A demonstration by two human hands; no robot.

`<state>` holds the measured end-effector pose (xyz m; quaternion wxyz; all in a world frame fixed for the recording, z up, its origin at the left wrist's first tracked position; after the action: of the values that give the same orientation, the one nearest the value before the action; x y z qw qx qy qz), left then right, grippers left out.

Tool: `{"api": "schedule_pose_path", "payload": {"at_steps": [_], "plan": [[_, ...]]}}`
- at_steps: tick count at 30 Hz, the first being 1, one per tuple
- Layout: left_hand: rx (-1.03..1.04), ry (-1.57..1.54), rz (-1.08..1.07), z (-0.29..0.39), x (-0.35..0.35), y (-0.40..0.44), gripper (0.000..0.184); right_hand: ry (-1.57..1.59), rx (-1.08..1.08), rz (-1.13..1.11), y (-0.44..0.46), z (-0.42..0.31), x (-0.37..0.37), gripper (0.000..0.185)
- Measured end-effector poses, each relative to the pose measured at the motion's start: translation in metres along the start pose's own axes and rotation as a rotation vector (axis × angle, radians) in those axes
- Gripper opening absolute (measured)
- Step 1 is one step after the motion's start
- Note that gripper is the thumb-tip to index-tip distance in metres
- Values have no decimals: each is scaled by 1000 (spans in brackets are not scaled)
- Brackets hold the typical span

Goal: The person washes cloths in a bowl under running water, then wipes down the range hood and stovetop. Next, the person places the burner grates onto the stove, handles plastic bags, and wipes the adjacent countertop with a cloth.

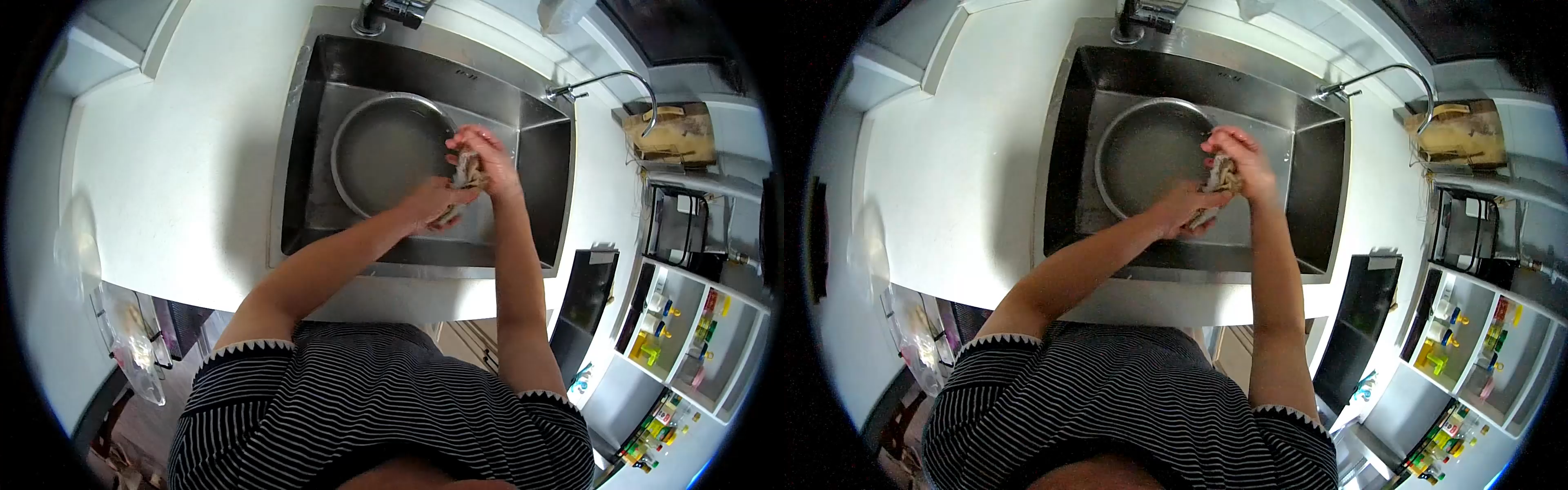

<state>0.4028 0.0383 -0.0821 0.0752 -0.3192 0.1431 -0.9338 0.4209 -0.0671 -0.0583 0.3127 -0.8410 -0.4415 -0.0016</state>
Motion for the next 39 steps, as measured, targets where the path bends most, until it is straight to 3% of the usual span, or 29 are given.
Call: {"api": "schedule_pose_path", "payload": {"at_steps": [2,4,6,7,12,15,17,19,22,24,25,27,28,31,34,36,39], "plan": [[-39,-607,-142,-5,42,-10,37,344,-99,-184,-36,-19,26,25],[45,-852,-333,19,71,-19,39,570,-209,-498,-57,-29,44,41],[99,-1021,-463,40,86,-30,34,540,-378,-703,-75,-41,57,42],[114,-940,-460,44,89,-32,31,523,-466,-800,-88,-47,65,43],[37,-519,-318,35,76,-18,19,300,-184,-170,-73,-36,33,36],[-58,-215,-51,4,32,-3,15,95,-116,157,-49,-9,8,32],[4,-48,-20,-22,1,13,10,82,-25,253,-42,9,11,28],[54,97,186,-14,-15,7,17,124,-78,237,-21,34,2,27],[319,641,201,-25,-47,25,33,107,-131,375,9,76,-28,28],[268,1114,267,-10,-39,25,44,227,-85,420,7,87,-39,32],[238,1348,302,-2,-32,23,50,125,-117,468,0,82,-47,31],[263,1493,238,15,-7,28,61,-77,-178,578,-18,71,-66,35],[272,1562,204,19,8,31,66,-106,-64,571,-35,69,-72,40],[588,1520,251,43,52,36,65,-129,170,433,-90,54,-110,54],[122,1057,142,22,67,80,58,-83,106,192,-132,23,-150,50],[110,676,127,25,106,87,52,-111,-46,197,-169,-14,-172,34],[180,330,113,30,166,105,41,-125,-210,295,-213,-51,-213,36]]}}
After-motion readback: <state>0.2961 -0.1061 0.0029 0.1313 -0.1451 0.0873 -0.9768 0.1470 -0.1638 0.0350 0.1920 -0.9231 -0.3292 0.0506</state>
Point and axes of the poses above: each hand's wrist, its own y-axis towards the middle knuckle, its own x-axis out of the palm, z = x × y, the point moved 9 cm from there along y, towards the middle knuckle, and after that the axes turned 9 degrees about x, right-handed, at the moved point
